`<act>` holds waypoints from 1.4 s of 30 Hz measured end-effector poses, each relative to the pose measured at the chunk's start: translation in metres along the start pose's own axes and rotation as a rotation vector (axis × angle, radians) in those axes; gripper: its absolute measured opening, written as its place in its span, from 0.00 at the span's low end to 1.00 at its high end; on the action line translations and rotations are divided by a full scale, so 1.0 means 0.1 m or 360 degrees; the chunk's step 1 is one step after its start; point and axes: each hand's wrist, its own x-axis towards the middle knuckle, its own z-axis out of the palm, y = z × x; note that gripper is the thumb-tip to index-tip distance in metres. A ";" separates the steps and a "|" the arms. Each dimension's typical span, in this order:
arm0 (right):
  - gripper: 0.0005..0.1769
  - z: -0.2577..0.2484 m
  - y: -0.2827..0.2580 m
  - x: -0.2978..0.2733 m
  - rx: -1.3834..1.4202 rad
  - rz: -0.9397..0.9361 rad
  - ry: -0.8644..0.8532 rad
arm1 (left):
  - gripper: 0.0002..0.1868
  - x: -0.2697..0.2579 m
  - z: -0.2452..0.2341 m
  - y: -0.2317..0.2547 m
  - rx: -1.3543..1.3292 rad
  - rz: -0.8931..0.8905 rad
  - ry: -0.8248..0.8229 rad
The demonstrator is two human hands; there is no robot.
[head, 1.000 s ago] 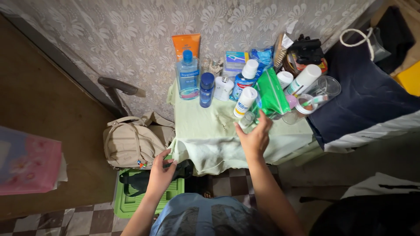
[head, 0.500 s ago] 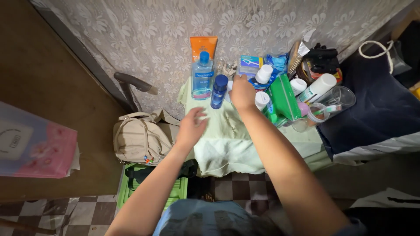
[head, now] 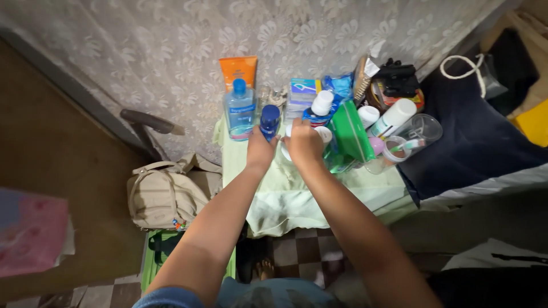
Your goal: Organize perfume bottles, essential oils, and other toiletries into an organizer and onto a table.
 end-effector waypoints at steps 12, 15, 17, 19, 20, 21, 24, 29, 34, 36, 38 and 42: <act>0.23 -0.04 -0.03 0.07 0.0132 0.0092 -0.0069 | 0.33 0.35 0.29 0.06 -0.0084 0.0068 0.0010; 0.23 -0.32 -0.18 0.00 0.0160 0.0177 -0.0159 | 0.38 0.43 0.42 -0.18 0.0003 0.0117 -0.0018; 0.28 -0.57 -0.32 -0.05 0.0234 0.0162 0.0047 | 0.40 0.45 0.49 -0.38 -0.0001 0.0220 -0.0022; 0.21 -0.58 -0.28 -0.27 0.0401 0.0091 0.0361 | 0.41 0.28 0.44 -0.62 -0.0002 0.0444 -0.0009; 0.14 -0.59 -0.27 -0.38 0.0569 -0.0004 0.0666 | 0.43 0.21 0.40 -0.74 -0.0006 0.0654 0.0021; 0.14 -0.58 -0.27 -0.61 0.0558 0.0008 0.0681 | 0.43 -0.06 0.19 -0.66 -0.0010 0.0670 0.0007; 0.12 -0.39 -0.23 -1.39 0.0728 0.0393 0.0430 | 0.37 -0.83 -0.41 -0.61 -0.0387 0.0531 -0.0209; 0.23 0.22 -0.19 -3.12 0.0945 0.1012 -0.0162 | 0.20 -1.74 -1.00 -1.41 -0.0348 0.0143 -0.0744; 0.26 0.70 -0.76 -4.68 0.1002 0.1309 0.0332 | 0.13 -2.06 -1.64 -1.76 -0.0267 0.0058 -0.1431; 0.27 0.68 -0.89 -5.28 0.0952 0.1531 0.0408 | 0.14 -2.17 -1.67 -1.97 -0.0325 0.0054 -0.1616; 0.15 0.53 -1.03 -5.88 0.0836 0.2128 0.0961 | 0.18 -2.28 -1.71 -2.13 -0.0693 0.0140 -0.1714; 0.07 -0.66 -1.46 -6.60 0.0222 0.1659 0.1699 | 0.28 -2.57 -1.82 -1.97 -0.0837 0.0556 -0.1843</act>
